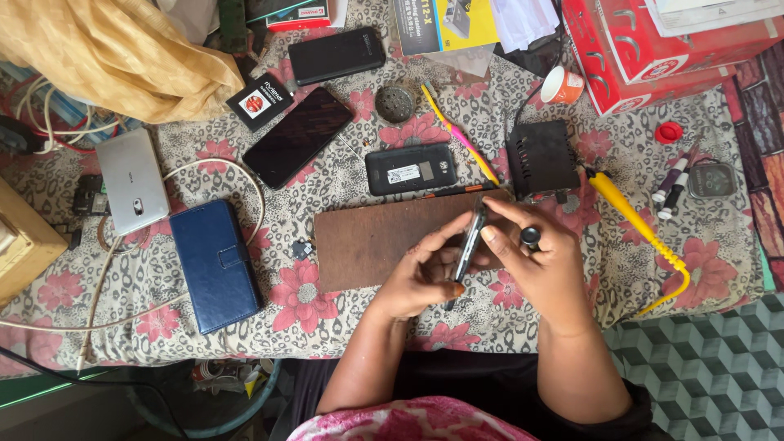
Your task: The person unscrews the back cover of a mobile phone with a screwdriver, removes the battery and internal panels, and lifts out the motherboard. They then hold the board on a wooden pad and solder its contacts with a soldering iron.
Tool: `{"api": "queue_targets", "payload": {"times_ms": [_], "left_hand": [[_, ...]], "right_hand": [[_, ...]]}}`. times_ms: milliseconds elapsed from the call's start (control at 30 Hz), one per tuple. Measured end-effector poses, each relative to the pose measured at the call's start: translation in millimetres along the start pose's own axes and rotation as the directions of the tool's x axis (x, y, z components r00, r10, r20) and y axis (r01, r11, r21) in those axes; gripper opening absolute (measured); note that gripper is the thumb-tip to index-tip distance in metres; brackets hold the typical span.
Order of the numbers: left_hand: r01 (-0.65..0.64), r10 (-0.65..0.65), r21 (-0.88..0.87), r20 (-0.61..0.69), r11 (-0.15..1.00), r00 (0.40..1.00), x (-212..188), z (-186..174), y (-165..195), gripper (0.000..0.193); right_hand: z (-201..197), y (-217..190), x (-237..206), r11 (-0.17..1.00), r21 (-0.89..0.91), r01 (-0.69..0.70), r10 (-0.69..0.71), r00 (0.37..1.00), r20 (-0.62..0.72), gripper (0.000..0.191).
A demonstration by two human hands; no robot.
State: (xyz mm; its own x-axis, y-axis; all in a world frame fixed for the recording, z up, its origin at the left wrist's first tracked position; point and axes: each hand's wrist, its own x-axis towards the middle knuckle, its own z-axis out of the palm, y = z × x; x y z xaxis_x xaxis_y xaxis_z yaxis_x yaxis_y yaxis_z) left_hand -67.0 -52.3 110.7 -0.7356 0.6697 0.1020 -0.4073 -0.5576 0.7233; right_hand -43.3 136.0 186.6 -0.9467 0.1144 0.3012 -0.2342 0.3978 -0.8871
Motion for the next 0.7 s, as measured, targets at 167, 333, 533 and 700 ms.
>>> {"api": "queue_targets", "payload": {"times_ms": [167,333,533,700], "left_hand": [[-0.018,0.022,-0.105,0.037,0.994,0.999,1,-7,-2,0.067],[0.025,-0.019,-0.211,0.030,0.977,0.999,-1,-11,-5,0.067],[0.046,-0.053,-0.254,-0.020,0.966,0.998,-5,-19,-13,0.067],[0.048,-0.046,-0.301,0.011,0.952,0.999,-4,-21,-12,0.069]], "right_hand": [[0,2,4,0.998,-0.016,0.065,-0.065,0.998,0.021,0.048],[3,4,4,0.992,-0.055,0.113,-0.113,0.994,0.009,0.047],[4,5,3,0.977,-0.131,0.165,-0.163,0.986,0.030,0.058],[5,6,2,0.971,-0.166,0.173,-0.171,0.985,0.027,0.057]]}}
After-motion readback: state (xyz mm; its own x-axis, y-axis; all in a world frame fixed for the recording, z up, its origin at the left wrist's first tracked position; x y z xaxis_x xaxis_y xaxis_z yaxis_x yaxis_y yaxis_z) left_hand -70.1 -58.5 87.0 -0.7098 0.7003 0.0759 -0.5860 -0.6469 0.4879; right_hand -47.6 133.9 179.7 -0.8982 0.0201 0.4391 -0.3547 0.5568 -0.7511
